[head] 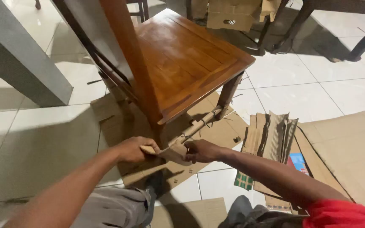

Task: Wrap a wooden chair leg with cardboard and secure it with plastic ties

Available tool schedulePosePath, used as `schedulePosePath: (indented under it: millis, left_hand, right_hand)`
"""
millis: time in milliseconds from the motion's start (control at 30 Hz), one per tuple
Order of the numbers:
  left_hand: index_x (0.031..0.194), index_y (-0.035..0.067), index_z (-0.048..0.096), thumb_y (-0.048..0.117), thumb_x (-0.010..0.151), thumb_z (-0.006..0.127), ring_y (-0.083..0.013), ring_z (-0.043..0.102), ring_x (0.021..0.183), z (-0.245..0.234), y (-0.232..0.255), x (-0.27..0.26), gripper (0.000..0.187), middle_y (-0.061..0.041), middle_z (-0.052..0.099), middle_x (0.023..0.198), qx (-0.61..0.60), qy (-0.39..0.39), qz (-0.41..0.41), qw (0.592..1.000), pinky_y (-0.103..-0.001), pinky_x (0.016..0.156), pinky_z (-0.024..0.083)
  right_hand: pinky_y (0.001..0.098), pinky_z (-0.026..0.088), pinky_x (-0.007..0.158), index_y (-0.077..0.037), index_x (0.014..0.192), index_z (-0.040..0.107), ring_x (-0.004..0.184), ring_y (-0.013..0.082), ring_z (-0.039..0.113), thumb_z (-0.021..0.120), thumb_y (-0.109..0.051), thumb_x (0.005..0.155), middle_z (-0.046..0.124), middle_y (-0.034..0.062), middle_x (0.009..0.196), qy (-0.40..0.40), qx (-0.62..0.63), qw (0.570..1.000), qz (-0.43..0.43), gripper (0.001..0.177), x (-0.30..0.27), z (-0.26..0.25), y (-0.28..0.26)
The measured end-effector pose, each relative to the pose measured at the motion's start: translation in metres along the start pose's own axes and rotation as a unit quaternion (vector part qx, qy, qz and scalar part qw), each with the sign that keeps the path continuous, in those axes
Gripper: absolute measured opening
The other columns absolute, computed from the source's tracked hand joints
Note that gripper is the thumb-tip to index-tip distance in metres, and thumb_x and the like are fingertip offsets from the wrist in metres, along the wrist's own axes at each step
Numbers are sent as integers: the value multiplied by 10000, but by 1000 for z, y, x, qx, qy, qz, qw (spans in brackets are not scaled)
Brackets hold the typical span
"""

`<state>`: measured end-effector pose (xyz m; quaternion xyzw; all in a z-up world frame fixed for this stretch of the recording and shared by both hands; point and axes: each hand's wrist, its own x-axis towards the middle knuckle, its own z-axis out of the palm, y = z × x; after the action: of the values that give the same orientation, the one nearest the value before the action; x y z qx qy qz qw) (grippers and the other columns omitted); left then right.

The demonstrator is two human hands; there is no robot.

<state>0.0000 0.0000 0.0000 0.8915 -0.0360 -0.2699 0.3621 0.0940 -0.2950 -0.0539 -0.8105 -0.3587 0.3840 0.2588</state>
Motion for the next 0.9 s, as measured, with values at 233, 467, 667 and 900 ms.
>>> schedulePosePath:
  millis: [233, 467, 667, 900]
  left_hand:
    - [1248, 120, 737, 345, 649, 888, -449, 647, 1179, 24, -104, 80, 658, -242, 721, 1205, 31, 114, 39, 992, -490, 1040, 538]
    - [1445, 136, 560, 370, 940, 491, -334, 559, 1314, 64, -240, 169, 560, -112, 593, 1480, -8, -120, 0, 993, -437, 1195, 354]
    - [1584, 162, 377, 511, 907, 523, -224, 319, 1511, 98, -263, 215, 776, -51, 355, 1654, -280, -124, -33, 952, -398, 1302, 137]
    - [1609, 190, 320, 827, 795, 681, -206, 330, 1519, 164, -266, 229, 1095, -56, 351, 1655, -106, 59, -38, 992, -360, 1307, 170]
  right_hand:
    - [444, 545, 918, 50, 1382, 512, 922, 279, 771, 647, -276, 980, 779, 182, 1006, 36, -6, 999, -2, 534, 44, 29, 7]
    - [476, 562, 911, -42, 1194, 554, 979, 301, 752, 640, -501, 956, 776, 151, 1017, 43, 7, 999, 20, 524, 70, 45, 2]
    - [558, 550, 933, -23, 1181, 451, 1061, 375, 720, 594, -614, 947, 771, 149, 1069, 86, -39, 994, 54, 652, 91, 42, 0]
    - [572, 546, 902, -51, 1135, 404, 1053, 423, 700, 675, -552, 927, 751, 192, 1020, 180, 0, 983, 40, 607, 86, 61, -10]
